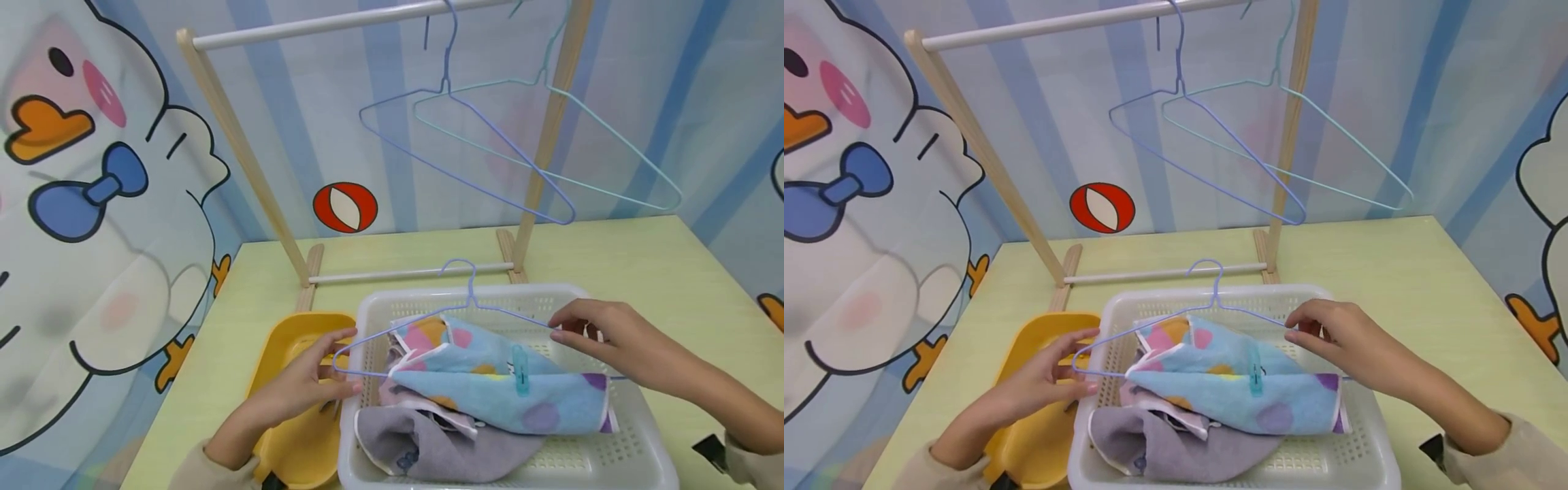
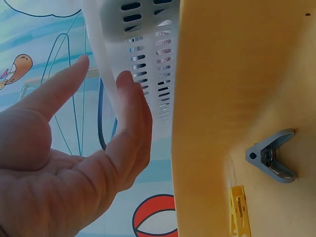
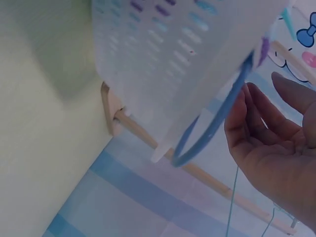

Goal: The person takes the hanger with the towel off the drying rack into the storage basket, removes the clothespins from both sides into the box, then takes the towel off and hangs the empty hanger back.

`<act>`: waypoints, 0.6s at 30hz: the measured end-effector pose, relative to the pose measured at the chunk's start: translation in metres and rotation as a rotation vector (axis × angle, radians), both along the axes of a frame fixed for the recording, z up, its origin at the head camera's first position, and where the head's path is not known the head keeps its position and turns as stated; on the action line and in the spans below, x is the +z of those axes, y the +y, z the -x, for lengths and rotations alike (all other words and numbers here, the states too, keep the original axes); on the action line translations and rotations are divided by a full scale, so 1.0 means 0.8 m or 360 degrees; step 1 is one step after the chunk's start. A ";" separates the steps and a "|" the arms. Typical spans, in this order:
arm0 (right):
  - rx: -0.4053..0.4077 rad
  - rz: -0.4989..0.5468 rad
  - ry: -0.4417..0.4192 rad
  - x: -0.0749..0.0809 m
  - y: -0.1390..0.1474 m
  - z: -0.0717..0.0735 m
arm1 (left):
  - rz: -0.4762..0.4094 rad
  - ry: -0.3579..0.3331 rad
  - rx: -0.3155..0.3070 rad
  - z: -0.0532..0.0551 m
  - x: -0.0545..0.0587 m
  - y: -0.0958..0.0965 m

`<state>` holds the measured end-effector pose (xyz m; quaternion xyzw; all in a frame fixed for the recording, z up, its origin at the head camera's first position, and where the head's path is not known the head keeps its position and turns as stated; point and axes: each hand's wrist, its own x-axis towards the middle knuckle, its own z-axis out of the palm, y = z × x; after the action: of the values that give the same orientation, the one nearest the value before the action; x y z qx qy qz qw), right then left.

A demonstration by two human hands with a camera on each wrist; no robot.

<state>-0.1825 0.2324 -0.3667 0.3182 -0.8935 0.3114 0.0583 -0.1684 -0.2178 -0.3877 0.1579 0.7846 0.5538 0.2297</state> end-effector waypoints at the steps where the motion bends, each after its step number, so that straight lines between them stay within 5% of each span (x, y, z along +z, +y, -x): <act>1: 0.0012 0.0005 -0.0053 0.002 -0.002 -0.001 | -0.0010 -0.0007 -0.0003 0.000 0.000 0.000; 8: 0.0057 -0.0018 -0.0384 0.014 -0.015 -0.009 | -0.0009 -0.0025 -0.0022 -0.002 0.001 -0.001; 18: 0.0127 0.0045 -0.0499 0.018 -0.027 -0.011 | -0.0008 -0.0006 -0.0019 -0.004 0.007 -0.002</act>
<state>-0.1740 0.2105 -0.3520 0.3002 -0.8738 0.3720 -0.0897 -0.1648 -0.2192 -0.3821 0.1622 0.7818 0.5547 0.2342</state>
